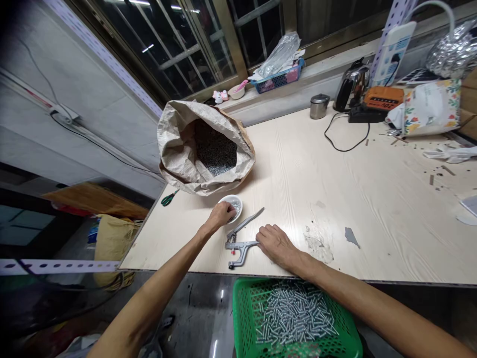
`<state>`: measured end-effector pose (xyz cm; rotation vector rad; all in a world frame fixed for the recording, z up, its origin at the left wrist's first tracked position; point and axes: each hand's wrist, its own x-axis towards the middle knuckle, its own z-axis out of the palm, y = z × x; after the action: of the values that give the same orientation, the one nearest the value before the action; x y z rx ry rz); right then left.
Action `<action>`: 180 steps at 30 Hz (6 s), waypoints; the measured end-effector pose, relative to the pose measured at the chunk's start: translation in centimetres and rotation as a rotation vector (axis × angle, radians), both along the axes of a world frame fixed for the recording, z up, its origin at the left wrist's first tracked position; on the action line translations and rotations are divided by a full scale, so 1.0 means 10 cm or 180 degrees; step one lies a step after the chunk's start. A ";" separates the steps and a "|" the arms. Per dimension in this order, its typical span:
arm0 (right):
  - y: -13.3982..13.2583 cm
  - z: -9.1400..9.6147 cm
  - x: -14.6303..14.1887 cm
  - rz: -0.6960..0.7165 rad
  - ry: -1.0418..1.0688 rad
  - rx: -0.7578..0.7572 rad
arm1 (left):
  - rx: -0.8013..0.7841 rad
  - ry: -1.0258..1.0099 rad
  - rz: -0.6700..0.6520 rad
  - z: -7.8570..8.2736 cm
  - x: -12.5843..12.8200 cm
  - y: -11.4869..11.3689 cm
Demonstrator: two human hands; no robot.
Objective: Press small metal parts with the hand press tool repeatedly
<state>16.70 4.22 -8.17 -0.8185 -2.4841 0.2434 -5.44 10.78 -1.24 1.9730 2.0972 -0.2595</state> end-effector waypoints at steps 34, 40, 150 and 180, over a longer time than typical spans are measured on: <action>0.02 -0.02 -0.01 0.0003 -0.0062 0.0213 | 0.0870 -0.1428 0.0458 0.25 0.01 -0.45; -0.01 0.02 0.02 0.0071 0.0120 0.0940 | 0.0275 -0.2881 0.1522 0.07 -0.06 -1.15; 0.16 0.23 0.13 0.0185 -0.0663 -0.0617 | 0.0451 -0.0688 -0.1237 -0.15 0.56 -0.93; 0.04 0.18 0.21 0.0078 -0.0521 -0.0717 | 0.0177 -0.0998 0.0691 -0.14 0.06 -1.32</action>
<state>18.78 4.66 -6.40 -0.9321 -2.6541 0.4905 -4.82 -2.44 -2.66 1.6663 2.1025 0.1418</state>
